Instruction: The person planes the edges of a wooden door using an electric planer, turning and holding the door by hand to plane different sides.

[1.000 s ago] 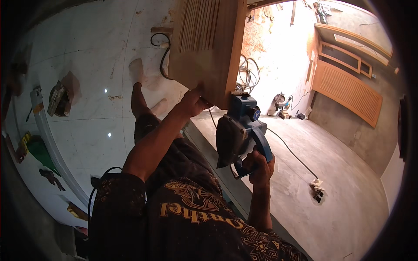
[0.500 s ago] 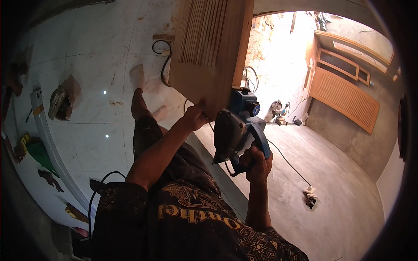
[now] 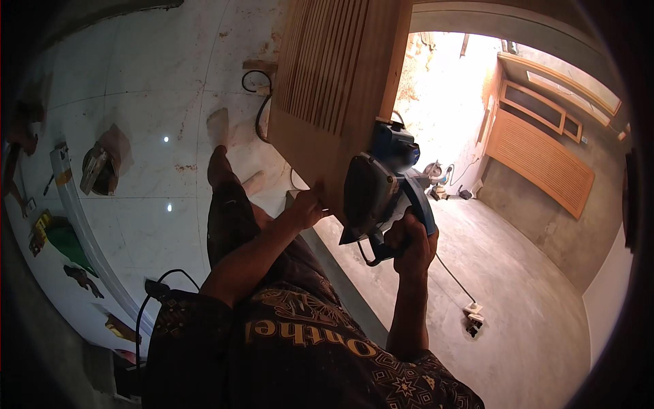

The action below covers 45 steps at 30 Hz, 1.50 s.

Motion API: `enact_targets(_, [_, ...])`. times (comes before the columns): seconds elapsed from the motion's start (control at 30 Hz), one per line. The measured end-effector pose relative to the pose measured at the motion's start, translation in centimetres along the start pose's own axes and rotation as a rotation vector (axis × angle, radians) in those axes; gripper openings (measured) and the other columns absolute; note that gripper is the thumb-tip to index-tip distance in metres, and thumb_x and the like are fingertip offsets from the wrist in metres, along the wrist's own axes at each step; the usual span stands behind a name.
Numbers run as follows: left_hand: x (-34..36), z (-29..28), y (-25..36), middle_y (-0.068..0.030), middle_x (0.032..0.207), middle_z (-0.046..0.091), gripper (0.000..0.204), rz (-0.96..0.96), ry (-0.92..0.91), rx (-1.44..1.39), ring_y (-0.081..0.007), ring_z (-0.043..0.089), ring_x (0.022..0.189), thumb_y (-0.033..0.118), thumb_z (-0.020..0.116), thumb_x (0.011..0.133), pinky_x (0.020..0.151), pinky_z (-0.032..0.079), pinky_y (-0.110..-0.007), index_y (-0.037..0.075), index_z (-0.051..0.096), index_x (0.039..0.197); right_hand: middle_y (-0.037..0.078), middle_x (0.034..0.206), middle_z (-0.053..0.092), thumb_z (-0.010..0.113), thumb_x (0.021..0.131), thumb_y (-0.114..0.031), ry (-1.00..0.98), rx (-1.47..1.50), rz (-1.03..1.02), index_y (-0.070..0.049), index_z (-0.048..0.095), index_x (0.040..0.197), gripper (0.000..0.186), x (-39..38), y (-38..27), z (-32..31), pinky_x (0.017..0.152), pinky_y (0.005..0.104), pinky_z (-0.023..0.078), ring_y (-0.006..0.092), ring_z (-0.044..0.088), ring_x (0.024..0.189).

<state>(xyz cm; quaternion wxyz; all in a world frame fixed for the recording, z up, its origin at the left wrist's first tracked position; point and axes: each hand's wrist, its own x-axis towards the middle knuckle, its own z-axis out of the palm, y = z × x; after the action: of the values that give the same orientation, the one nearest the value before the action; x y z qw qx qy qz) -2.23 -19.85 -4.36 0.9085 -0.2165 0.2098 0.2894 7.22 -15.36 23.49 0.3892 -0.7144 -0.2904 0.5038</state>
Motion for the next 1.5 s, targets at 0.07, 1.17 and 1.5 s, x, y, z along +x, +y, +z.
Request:
enact_targets(0.07, [0.1, 0.9, 0.9, -0.0080, 0.132, 0.059, 0.051, -0.029, 0.051, -0.011, -0.0259, 0.057, 0.121, 0.049, 0.041, 0.104, 0.103, 0.044, -0.051, 0.014, 0.045, 0.141, 0.003, 0.057, 0.049, 0.058, 0.093, -0.016, 0.014, -0.031, -0.016, 0.000, 0.054, 0.088, 0.017, 1.8, -1.3, 1.0, 0.044, 0.0285, 0.038, 0.0110, 0.045, 0.045])
enact_targets(1.17, [-4.6, 30.8, 22.6, -0.0157, 0.128, 0.052, 0.056, 1.118, -0.526, 2.065, -0.0368, 0.033, 0.141, 0.031, 0.077, 0.077, 0.120, 0.021, -0.058, 0.005, 0.057, 0.123, 0.001, 0.056, 0.048, 0.064, 0.093, -0.020, -0.009, -0.091, -0.090, -0.005, 0.060, 0.088, 0.016, 35.1, -33.7, 19.7, 0.042, 0.0280, 0.039, 0.0111, 0.047, 0.044])
enact_targets(1.5, [-0.2, 43.8, 36.0, -0.0104, 0.114, 0.062, 0.062, 1.040, -0.782, 2.750, -0.0337, 0.045, 0.131, 0.059, 0.067, 0.079, 0.119, 0.017, -0.066, 0.004, 0.068, 0.106, 0.002, 0.059, 0.049, 0.066, 0.090, -0.017, 0.005, -0.082, -0.054, -0.003, 0.063, 0.088, 0.014, 42.3, -43.6, 22.9, 0.045, 0.0302, 0.041, 0.0131, 0.047, 0.046])
